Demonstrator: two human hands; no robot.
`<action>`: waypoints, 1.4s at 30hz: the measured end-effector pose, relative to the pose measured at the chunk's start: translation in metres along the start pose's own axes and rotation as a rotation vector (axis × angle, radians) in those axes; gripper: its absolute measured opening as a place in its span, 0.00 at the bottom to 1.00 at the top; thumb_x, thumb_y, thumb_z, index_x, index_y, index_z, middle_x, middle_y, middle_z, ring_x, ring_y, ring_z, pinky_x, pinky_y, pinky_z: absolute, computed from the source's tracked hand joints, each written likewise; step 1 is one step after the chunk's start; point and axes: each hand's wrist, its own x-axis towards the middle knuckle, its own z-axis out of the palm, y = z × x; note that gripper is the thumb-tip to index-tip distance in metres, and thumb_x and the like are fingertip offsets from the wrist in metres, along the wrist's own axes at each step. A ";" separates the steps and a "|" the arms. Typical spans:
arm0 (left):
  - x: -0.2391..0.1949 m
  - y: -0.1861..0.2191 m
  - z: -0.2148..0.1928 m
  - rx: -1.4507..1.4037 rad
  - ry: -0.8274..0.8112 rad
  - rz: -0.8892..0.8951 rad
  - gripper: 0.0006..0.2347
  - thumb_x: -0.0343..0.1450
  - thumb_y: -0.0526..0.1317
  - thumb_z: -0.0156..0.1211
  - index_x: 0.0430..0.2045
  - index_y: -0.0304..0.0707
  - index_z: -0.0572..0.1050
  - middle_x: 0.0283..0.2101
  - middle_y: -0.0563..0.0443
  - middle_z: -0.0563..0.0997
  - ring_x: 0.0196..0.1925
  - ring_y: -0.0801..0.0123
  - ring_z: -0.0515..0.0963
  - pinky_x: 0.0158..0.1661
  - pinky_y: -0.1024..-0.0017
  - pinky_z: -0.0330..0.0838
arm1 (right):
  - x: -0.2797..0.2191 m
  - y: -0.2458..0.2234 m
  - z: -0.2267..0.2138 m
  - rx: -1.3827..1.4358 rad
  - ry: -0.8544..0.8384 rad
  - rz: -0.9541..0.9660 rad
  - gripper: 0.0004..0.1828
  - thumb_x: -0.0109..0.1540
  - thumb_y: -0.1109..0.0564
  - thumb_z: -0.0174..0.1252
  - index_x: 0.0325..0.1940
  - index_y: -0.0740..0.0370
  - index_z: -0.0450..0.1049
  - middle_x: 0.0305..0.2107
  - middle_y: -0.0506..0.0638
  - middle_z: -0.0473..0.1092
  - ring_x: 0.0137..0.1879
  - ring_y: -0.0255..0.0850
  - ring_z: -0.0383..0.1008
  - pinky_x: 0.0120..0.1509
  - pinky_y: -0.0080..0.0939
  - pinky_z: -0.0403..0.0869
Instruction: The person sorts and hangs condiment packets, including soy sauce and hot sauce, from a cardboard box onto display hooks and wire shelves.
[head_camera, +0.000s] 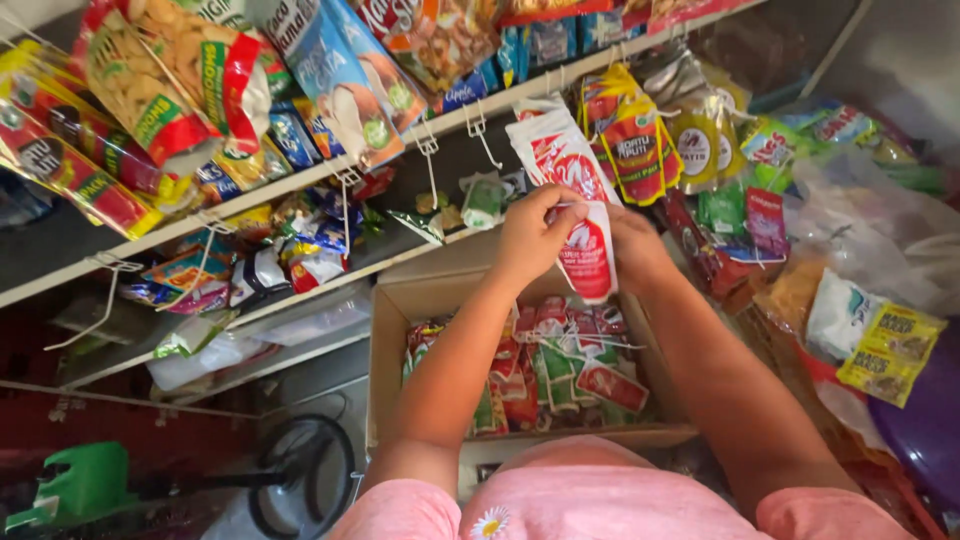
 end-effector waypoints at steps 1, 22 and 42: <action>0.006 0.001 0.000 0.003 0.001 0.008 0.05 0.73 0.36 0.64 0.36 0.34 0.80 0.34 0.47 0.84 0.36 0.60 0.82 0.40 0.68 0.76 | 0.002 -0.006 0.002 -0.002 -0.005 -0.007 0.16 0.68 0.55 0.50 0.53 0.67 0.74 0.41 0.53 0.77 0.46 0.42 0.78 0.53 0.43 0.75; 0.087 -0.043 0.043 0.248 0.479 0.092 0.11 0.71 0.45 0.64 0.30 0.35 0.79 0.33 0.43 0.84 0.35 0.52 0.85 0.37 0.62 0.77 | 0.084 -0.025 -0.018 -0.391 0.328 -0.574 0.06 0.68 0.62 0.61 0.42 0.70 0.79 0.33 0.45 0.76 0.37 0.28 0.73 0.42 0.30 0.71; 0.081 -0.102 0.048 0.381 0.530 0.064 0.11 0.69 0.42 0.64 0.44 0.46 0.75 0.47 0.48 0.81 0.49 0.52 0.82 0.48 0.59 0.76 | 0.128 -0.006 -0.063 -0.970 0.470 -0.598 0.06 0.62 0.60 0.68 0.36 0.67 0.81 0.25 0.50 0.76 0.32 0.31 0.75 0.37 0.36 0.72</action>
